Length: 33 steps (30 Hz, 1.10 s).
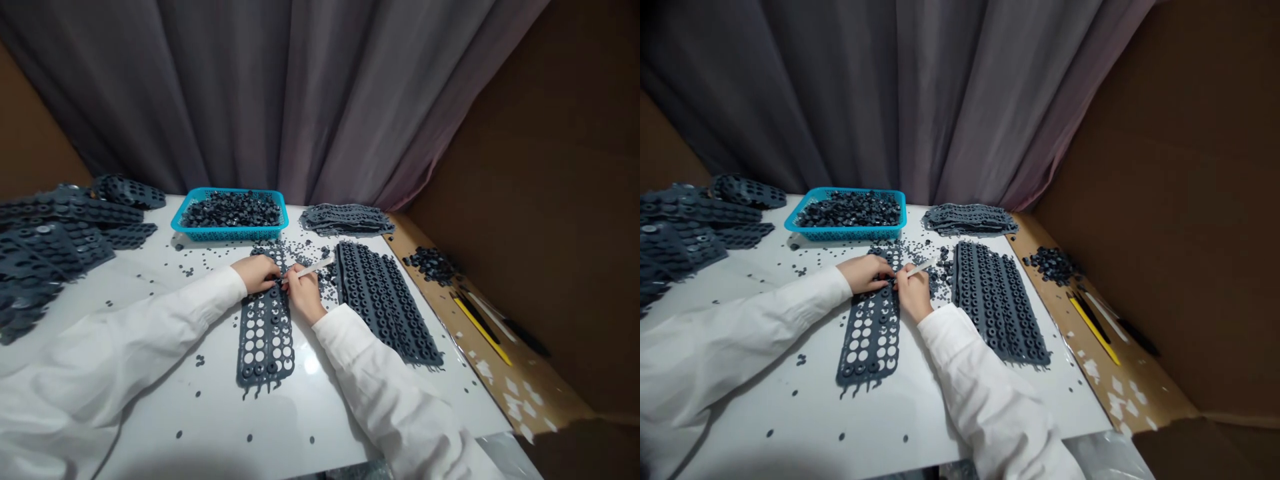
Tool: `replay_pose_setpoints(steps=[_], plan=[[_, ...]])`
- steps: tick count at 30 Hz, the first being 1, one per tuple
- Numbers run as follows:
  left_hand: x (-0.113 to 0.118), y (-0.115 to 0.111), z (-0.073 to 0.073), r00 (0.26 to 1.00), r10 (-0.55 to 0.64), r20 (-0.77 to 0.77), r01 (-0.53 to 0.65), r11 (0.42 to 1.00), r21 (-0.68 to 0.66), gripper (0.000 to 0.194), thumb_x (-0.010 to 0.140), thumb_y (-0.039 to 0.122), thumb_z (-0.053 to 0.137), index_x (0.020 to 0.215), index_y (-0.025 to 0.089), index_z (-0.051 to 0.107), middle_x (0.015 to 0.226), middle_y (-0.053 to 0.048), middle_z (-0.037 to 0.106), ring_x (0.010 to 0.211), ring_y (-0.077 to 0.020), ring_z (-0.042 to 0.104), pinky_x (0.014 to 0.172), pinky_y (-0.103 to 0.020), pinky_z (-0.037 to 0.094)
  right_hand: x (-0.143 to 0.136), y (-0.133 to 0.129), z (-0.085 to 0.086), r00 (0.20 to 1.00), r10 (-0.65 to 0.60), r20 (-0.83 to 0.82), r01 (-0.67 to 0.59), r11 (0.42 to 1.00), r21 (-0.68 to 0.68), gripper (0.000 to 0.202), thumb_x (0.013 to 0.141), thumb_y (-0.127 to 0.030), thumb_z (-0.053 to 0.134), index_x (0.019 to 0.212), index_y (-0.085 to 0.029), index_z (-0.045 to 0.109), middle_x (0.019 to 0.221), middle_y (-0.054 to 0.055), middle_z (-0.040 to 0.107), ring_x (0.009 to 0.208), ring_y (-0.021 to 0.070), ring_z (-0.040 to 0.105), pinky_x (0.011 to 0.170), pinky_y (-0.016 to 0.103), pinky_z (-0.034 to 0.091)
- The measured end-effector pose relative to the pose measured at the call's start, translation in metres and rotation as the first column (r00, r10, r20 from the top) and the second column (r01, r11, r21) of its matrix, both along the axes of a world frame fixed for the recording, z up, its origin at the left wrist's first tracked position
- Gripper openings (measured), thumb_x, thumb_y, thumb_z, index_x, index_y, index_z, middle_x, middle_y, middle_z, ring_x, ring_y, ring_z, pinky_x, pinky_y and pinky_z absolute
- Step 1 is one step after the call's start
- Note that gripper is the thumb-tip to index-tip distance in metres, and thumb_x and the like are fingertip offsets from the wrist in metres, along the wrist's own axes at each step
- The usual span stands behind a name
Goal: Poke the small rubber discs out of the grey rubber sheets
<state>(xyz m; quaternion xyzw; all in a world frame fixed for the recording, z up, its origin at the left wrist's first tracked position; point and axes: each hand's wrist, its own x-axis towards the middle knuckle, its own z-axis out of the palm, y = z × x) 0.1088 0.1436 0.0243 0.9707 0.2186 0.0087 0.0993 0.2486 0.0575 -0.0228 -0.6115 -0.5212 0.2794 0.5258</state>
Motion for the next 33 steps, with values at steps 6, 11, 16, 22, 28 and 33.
replay_pose_setpoints(steps=[6,11,16,22,28,33], plan=[[0.004,0.000,-0.004,1.000,-0.007,-0.030,0.009,0.999,0.052,0.009,0.078,0.019,0.058,0.079,0.017,0.067,0.078,-0.006,0.063,0.068,-0.0188,0.061,0.062,-0.027,0.044,-0.003,0.000,0.008,0.996,-0.011,0.085,0.009,1.000,0.018,0.023,0.077,-0.016,0.038,0.054,-0.020,0.043,0.049,-0.004,0.049,0.053,0.0121,0.048,0.058,0.022,0.036],[-0.004,0.004,-0.015,0.997,0.005,0.074,-0.006,1.000,0.016,0.012,0.080,0.012,0.055,0.075,0.016,0.066,0.078,-0.006,0.064,0.071,-0.0172,0.061,0.068,-0.026,0.045,-0.004,0.000,0.007,0.995,0.000,0.103,-0.001,1.000,0.012,0.023,0.077,-0.014,0.038,0.054,-0.021,0.040,0.049,-0.003,0.048,0.053,0.0124,0.046,0.057,0.022,0.035],[-0.018,0.010,-0.026,0.960,0.109,0.258,-0.094,0.993,-0.071,0.018,0.087,0.023,0.050,0.086,0.015,0.066,0.081,-0.004,0.067,0.070,-0.0130,0.060,0.065,-0.021,0.045,-0.004,0.001,0.005,0.996,0.010,0.085,-0.010,1.000,0.001,0.022,0.077,-0.015,0.040,0.056,-0.021,0.043,0.049,-0.004,0.049,0.054,0.0126,0.048,0.057,0.022,0.035],[-0.020,0.010,-0.030,0.938,0.144,0.315,-0.097,0.982,-0.161,0.016,0.081,0.027,0.057,0.082,0.015,0.067,0.069,-0.001,0.064,0.059,-0.0115,0.055,0.056,-0.020,0.042,-0.003,0.000,0.003,0.999,0.011,0.035,-0.010,1.000,-0.020,0.021,0.077,-0.017,0.039,0.058,-0.020,0.048,0.050,-0.004,0.053,0.053,0.0122,0.050,0.059,0.022,0.037],[-0.028,-0.006,-0.019,0.937,0.120,0.327,-0.082,0.988,-0.127,0.026,0.080,0.031,0.057,0.098,0.013,0.063,0.085,-0.007,0.061,0.080,-0.0187,0.059,0.073,-0.028,0.046,0.000,-0.007,0.004,0.995,0.010,-0.101,-0.012,1.000,-0.023,0.018,0.079,-0.026,0.040,0.065,-0.021,0.050,0.051,-0.005,0.056,0.047,0.0115,0.049,0.050,0.022,0.038],[-0.057,-0.061,-0.010,0.878,0.230,0.420,-0.249,0.968,-0.011,0.023,0.087,0.034,0.047,0.094,0.016,0.058,0.085,-0.005,0.058,0.075,-0.0174,0.057,0.070,-0.029,0.044,0.002,-0.013,0.009,0.927,-0.062,-0.371,0.063,0.998,-0.008,0.019,0.079,-0.040,0.051,0.073,-0.021,0.051,0.062,-0.003,0.062,0.047,0.0116,0.050,0.047,0.022,0.040]])
